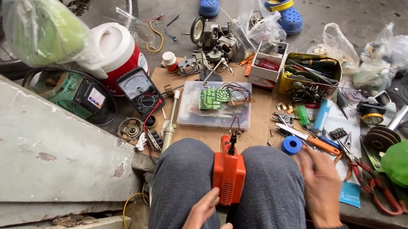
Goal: Repairing an electronic device by stripping wires, twisting them together, and securing them with a screwdriver and pliers.
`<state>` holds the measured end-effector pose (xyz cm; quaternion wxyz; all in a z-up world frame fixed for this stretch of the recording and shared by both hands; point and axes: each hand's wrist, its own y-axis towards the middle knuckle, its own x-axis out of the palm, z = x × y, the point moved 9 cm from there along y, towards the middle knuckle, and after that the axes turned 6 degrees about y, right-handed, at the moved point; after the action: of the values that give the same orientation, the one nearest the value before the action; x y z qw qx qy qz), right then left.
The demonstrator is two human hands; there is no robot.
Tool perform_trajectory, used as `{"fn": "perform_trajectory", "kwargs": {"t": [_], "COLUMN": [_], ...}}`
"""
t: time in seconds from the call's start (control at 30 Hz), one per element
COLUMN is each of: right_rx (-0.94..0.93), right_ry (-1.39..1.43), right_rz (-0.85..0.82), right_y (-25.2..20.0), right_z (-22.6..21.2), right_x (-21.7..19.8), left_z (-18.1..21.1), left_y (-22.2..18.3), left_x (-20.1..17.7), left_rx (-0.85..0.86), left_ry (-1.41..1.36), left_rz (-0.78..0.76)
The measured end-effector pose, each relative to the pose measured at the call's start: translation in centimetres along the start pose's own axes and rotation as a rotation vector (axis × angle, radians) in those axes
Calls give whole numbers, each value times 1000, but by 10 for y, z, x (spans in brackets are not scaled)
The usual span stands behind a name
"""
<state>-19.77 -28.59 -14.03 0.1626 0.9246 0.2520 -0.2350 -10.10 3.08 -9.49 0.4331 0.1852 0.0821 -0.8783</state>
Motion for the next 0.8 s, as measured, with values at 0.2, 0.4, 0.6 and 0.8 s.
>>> {"fn": "perform_trajectory", "kwargs": {"t": [0.2, 0.4, 0.6, 0.8], "right_rx": [-405, -366, -220, 25], "right_ry": [-357, -355, -185, 213], "right_rz": [-110, -18, -73, -414], "right_y": [-55, -40, -34, 2], "right_z": [-201, -217, -197, -178], "right_x": [27, 64, 60, 57], "left_z": [-43, -16, 31, 122], "left_y": [-7, -1, 32, 132], "left_x": [25, 10, -24, -80], "left_rx": [-144, -109, -135, 615], "left_ry": [-379, -451, -279, 246], "left_rz": [-153, -126, -250, 55]}}
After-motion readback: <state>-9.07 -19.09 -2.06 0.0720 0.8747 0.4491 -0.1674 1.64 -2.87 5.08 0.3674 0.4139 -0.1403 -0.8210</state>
